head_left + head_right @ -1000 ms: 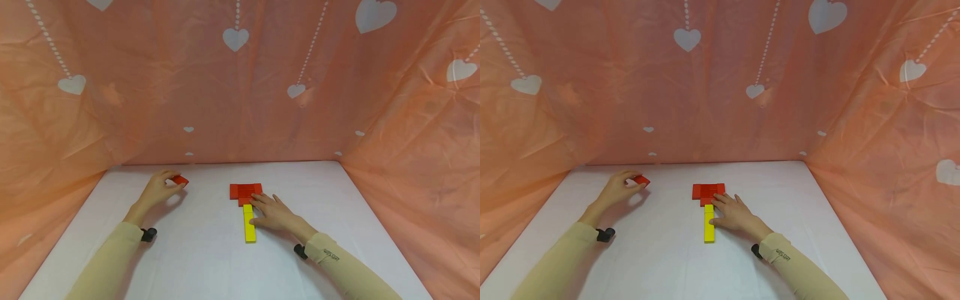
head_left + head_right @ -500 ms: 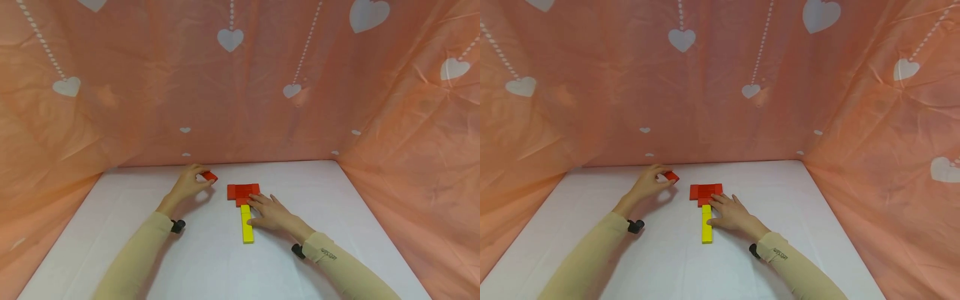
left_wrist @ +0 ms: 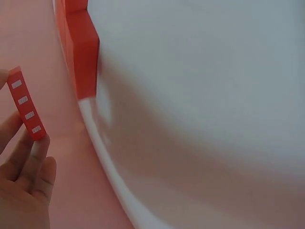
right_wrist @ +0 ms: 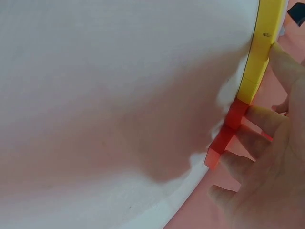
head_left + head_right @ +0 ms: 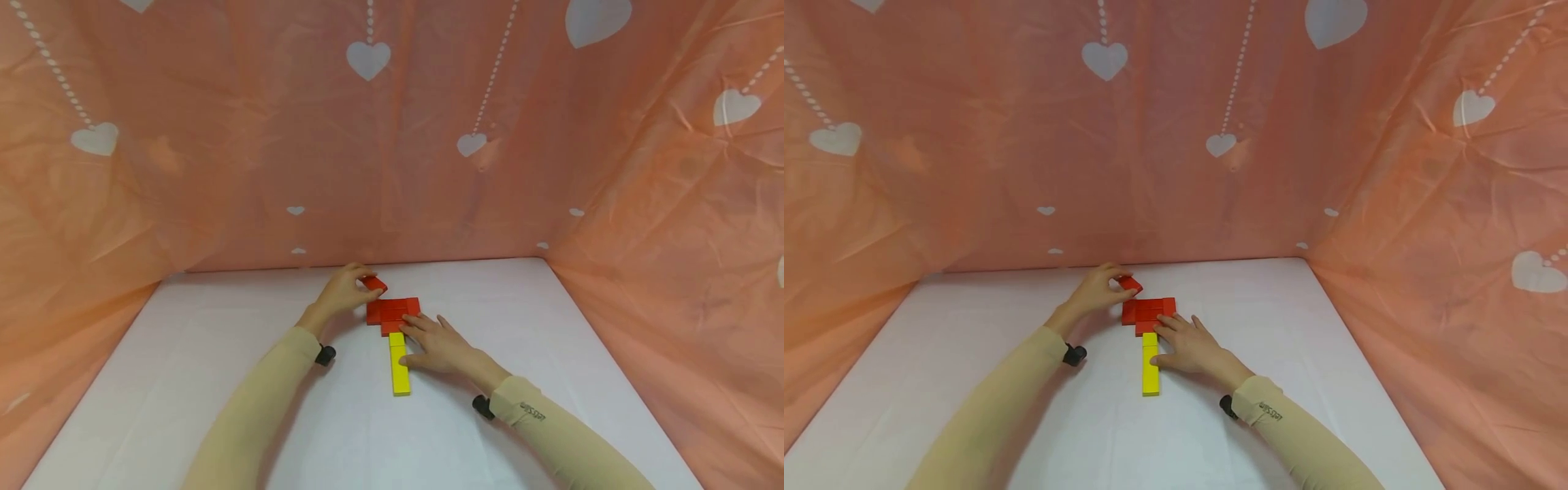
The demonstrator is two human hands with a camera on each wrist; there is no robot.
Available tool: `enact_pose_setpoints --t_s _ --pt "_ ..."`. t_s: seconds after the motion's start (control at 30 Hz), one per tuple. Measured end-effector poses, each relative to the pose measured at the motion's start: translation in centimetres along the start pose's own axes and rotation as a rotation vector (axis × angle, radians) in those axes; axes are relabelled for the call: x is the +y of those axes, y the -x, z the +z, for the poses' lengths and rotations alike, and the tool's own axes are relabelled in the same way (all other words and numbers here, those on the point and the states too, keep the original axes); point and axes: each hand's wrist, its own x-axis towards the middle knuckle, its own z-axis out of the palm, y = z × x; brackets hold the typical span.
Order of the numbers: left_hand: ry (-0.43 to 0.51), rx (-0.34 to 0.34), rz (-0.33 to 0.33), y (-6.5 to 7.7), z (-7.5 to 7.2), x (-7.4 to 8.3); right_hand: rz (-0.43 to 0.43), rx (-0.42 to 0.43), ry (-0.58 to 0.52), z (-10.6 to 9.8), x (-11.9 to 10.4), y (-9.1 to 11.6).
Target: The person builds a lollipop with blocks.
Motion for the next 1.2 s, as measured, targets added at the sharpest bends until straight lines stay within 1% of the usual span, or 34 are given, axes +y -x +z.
enact_pose_setpoints --t_s 0.1,0.2,0.37,0.53,0.8,0.97,1.07,1.2 --pt "-0.010 -0.014 0.002 -0.8 0.7 0.5 0.000 -0.001 -0.004 -0.1 -0.1 0.0" --pt "-0.015 -0.028 -0.009 -1.5 1.3 0.7 -0.004 -0.003 -0.006 -0.2 -0.2 0.0" --pt "-0.019 -0.045 -0.045 -2.6 2.2 0.6 -0.011 -0.015 -0.008 -0.2 -0.2 -0.1" --pt "-0.037 -0.058 -0.077 -3.3 2.7 0.6 -0.007 -0.011 0.000 0.0 -0.2 -0.3" --pt "-0.042 -0.106 -0.134 -3.5 3.0 0.6 -0.025 -0.004 -0.013 0.0 -0.4 -0.2" --pt "-0.039 -0.145 -0.133 -3.6 3.1 0.5 -0.006 -0.009 0.000 -0.2 -0.4 -0.1" --pt "-0.028 -0.147 -0.128 -3.7 3.2 0.3 0.000 -0.009 0.001 -0.2 -0.3 0.0" --pt "0.019 -0.150 -0.134 -3.6 3.3 0.1 -0.003 0.002 0.004 0.0 0.0 0.1"
